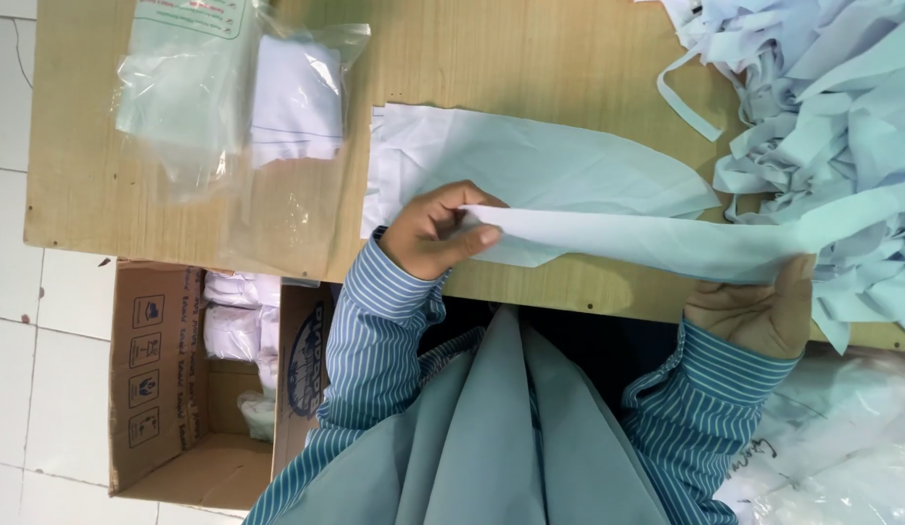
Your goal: The person folds white cloth items one by one on a table and places each folded item into a clear plastic bag.
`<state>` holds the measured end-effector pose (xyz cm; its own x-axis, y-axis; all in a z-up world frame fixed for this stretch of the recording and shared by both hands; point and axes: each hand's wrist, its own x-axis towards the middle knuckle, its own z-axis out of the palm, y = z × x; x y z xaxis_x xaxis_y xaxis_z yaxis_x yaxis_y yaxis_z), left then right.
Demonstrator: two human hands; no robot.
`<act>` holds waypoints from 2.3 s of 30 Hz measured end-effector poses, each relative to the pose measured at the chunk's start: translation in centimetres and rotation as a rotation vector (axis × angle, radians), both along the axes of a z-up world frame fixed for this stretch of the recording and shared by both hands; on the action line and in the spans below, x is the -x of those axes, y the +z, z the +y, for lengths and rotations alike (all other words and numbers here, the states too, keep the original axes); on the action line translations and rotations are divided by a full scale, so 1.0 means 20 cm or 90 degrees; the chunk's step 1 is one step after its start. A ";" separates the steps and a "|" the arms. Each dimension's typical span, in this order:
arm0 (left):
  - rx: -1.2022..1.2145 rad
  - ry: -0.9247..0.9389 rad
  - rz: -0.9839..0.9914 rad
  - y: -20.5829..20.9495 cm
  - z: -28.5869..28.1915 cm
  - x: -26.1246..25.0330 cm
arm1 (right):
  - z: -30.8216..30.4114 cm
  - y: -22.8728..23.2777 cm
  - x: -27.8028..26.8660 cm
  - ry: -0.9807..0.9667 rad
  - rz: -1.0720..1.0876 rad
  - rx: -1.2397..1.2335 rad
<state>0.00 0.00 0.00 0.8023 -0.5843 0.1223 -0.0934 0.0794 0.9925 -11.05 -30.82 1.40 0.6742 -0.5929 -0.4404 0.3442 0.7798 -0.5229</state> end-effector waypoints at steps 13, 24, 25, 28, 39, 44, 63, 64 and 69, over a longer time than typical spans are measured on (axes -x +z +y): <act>-0.154 0.563 0.120 0.04 0.25 -0.10 | 0.07 -0.21 -0.08 0.113 0.020 -0.039; -0.465 0.587 -0.167 -0.11 0.27 -0.14 | 0.06 -0.08 -0.15 -0.036 -0.014 -0.063; -0.466 0.586 -0.167 -0.09 0.25 -0.12 | 0.08 -0.06 -0.15 -0.037 -0.013 -0.064; -0.521 0.642 -0.232 -0.03 0.14 -0.06 | 0.09 -0.04 -0.16 -0.019 -0.023 -0.020; -0.516 0.282 -0.540 -0.08 -0.75 0.31 | 0.04 -0.13 -0.13 0.049 -0.068 0.014; -0.615 0.261 -0.584 -0.12 -0.82 0.30 | -0.03 -0.15 -0.11 0.018 -0.064 0.039; -0.841 0.106 -0.542 -0.17 -0.97 0.31 | 0.05 0.13 -0.23 -0.093 -0.032 0.138; -0.840 0.104 -0.543 -0.21 -0.99 0.29 | 0.06 0.07 -0.23 -0.095 -0.032 0.139; -0.630 0.504 -0.718 -0.28 -1.02 0.26 | 0.48 0.25 -0.24 0.385 0.000 0.419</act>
<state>-5.21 -20.41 -5.59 0.6888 -0.3090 0.6558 -0.4459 -0.8939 0.0471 -6.22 -21.17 6.32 0.9535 -0.2690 -0.1360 -0.0280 0.3703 -0.9285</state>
